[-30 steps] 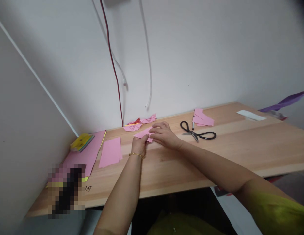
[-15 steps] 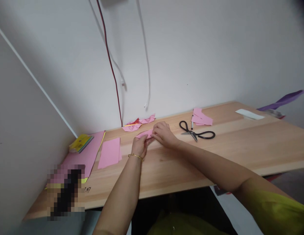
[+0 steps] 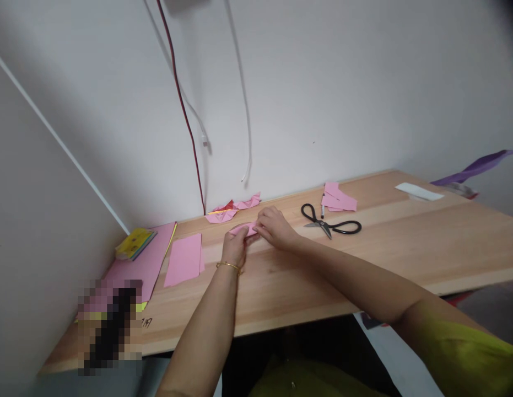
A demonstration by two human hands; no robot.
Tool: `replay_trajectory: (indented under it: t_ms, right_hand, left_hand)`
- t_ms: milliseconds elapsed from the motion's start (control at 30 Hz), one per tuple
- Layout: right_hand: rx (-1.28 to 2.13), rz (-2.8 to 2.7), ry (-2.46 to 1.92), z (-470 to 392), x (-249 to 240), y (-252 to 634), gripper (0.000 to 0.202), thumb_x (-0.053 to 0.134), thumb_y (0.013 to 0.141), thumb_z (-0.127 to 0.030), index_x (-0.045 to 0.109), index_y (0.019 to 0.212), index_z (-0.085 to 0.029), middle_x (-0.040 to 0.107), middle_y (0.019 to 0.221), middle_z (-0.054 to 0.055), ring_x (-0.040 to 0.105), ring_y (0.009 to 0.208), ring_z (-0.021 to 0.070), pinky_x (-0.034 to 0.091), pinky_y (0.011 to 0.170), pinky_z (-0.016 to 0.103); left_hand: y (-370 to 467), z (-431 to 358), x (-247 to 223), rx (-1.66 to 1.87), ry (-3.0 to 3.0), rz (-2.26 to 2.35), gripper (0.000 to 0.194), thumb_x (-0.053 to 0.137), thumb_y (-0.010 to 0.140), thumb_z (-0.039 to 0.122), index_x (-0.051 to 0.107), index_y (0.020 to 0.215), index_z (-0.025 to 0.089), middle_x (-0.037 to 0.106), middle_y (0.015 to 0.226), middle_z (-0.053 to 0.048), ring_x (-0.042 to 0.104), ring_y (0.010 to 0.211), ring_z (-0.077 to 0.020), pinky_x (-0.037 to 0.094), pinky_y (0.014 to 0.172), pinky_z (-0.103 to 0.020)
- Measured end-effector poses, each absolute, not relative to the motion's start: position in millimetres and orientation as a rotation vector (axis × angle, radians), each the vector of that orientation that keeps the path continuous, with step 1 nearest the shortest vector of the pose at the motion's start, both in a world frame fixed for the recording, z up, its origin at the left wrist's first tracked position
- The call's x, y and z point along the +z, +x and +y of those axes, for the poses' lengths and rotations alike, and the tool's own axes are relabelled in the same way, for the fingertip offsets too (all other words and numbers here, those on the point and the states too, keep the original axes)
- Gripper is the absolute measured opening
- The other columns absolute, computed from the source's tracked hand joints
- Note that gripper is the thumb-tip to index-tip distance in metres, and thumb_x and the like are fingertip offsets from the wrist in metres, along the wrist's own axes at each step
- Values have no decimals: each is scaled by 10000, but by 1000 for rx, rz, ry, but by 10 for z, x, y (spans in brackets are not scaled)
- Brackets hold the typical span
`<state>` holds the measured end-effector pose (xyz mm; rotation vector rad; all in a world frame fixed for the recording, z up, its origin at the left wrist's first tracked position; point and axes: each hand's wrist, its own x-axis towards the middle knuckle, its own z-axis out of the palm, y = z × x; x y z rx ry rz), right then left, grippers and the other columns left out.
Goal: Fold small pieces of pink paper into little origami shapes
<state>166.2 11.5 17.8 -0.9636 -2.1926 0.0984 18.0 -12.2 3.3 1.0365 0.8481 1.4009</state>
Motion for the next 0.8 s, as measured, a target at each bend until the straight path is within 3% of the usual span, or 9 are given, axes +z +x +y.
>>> replay_trajectory:
  t_ms: [800]
  right_hand:
    - [127,-2211,-977,108,178,1674,268,442,873,-347,566,746,-146,541,869,88,441,862,190,312,759,311]
  left_hand:
    - [164,-101,-17,1356,1106,913,202,652,681,315,664,818,168,664,882,-75,612,844,-195,507,746,-317]
